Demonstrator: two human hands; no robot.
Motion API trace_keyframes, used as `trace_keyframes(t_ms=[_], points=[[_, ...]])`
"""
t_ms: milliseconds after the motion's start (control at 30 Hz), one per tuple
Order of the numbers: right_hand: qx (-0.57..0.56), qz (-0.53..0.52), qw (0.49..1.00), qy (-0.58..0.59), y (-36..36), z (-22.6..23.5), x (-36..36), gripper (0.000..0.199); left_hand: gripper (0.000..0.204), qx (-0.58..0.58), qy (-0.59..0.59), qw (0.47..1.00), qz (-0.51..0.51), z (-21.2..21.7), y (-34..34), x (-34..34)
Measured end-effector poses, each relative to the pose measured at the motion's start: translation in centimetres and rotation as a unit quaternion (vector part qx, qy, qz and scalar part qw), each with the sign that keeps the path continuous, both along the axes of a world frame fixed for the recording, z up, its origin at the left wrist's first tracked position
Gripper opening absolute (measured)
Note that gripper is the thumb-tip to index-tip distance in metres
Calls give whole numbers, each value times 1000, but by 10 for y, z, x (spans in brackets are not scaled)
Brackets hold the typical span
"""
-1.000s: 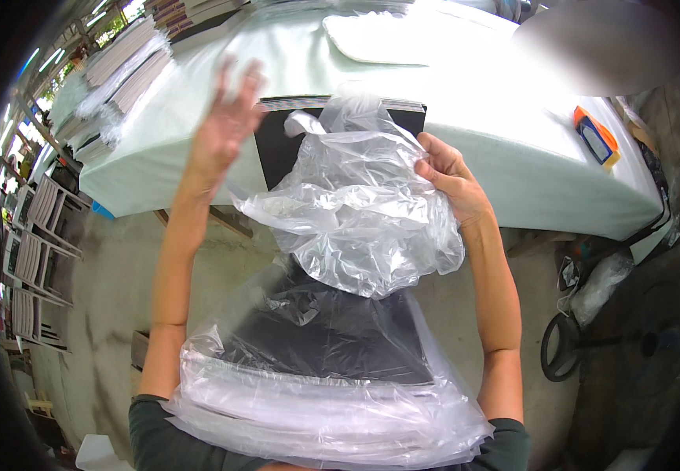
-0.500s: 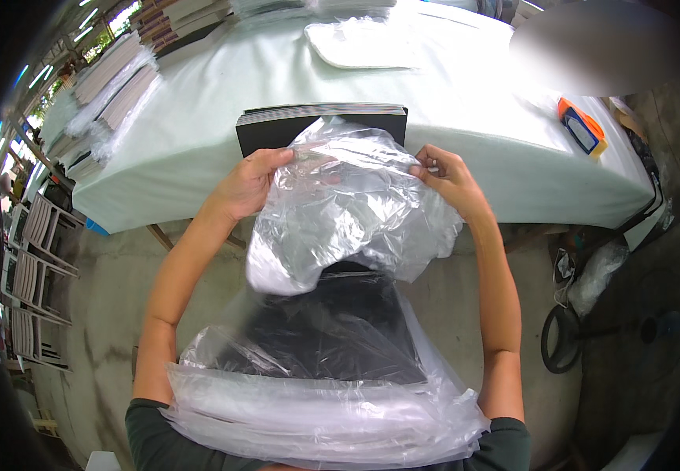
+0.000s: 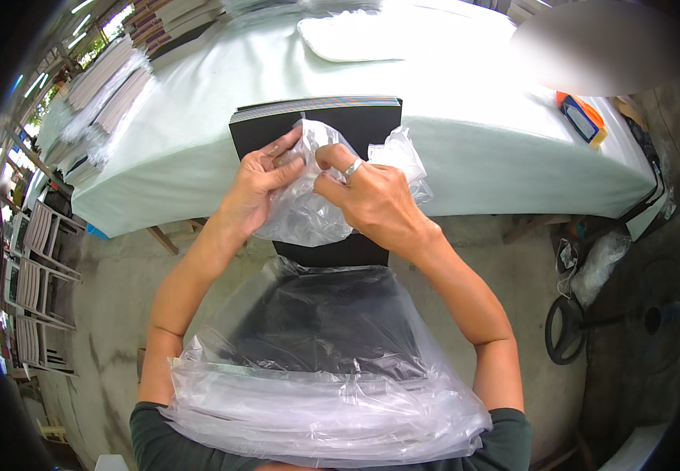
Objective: The person places a black notebook into a clear plastic sleeve by hand, slides the plastic over the notebook, and sets it onto a stack.
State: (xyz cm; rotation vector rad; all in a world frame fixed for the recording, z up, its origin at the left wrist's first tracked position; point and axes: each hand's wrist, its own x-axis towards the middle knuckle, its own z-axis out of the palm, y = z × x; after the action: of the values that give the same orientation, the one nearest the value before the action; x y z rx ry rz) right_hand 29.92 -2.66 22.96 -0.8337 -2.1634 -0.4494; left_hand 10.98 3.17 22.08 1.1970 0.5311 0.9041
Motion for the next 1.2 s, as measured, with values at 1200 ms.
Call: trace_keyframes(t_ms=[1200], points=[[-134, -9, 986, -98, -50, 7, 10, 25, 66, -45, 22, 984, -173, 5, -4, 10]])
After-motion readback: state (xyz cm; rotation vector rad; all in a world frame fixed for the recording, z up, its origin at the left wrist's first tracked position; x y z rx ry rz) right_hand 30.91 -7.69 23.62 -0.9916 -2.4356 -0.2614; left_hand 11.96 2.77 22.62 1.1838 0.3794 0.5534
